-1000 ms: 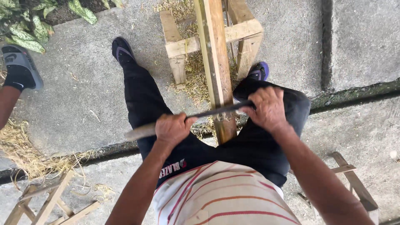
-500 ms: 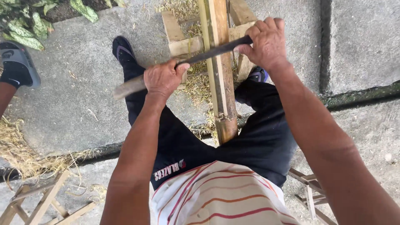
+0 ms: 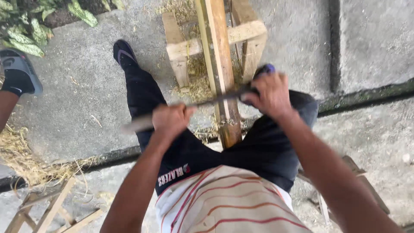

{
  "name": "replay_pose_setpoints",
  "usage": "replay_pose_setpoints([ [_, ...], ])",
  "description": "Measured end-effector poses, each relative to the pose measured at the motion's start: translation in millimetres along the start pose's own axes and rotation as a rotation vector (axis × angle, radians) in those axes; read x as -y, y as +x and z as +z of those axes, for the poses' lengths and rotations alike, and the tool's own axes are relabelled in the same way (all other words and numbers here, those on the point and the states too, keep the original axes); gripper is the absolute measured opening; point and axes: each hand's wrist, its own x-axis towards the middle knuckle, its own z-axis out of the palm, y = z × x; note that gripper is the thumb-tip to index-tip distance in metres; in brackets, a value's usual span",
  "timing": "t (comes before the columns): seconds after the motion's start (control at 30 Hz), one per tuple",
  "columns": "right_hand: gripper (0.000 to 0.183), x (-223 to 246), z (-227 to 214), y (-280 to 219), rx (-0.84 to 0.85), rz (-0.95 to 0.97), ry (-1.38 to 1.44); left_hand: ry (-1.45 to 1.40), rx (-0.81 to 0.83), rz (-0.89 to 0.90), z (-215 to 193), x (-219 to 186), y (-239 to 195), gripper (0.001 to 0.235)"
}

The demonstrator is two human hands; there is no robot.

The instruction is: Shaving or scraping the outer layer of a bamboo pole using a machete.

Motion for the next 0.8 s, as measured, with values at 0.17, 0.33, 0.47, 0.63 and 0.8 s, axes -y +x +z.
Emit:
replay_pose_setpoints([
  [0.17,0.059,-24,-10,77,-0.172,-0.110,-0.155,0.035,-0.316,-0.024,-30,18,63,0.062],
  [0.33,0.056,5,-14,20,-0.121,-0.067,-0.105,-0.018,-0.220,-0.019,-7,4,17,0.058],
  [0.47,0.050,33,-10,-50,-0.089,-0.015,-0.063,-0.123,-0.064,0.015,17,-16,-49,0.056],
  [0.63,0.054,8,-9,3,-0.092,-0.017,-0.069,-0.080,-0.129,-0.008,1,6,6,0.056],
  [0.8,0.053,17,-27,43,-0.069,-0.073,-0.192,-0.087,-0.313,0.019,8,29,30,0.060],
])
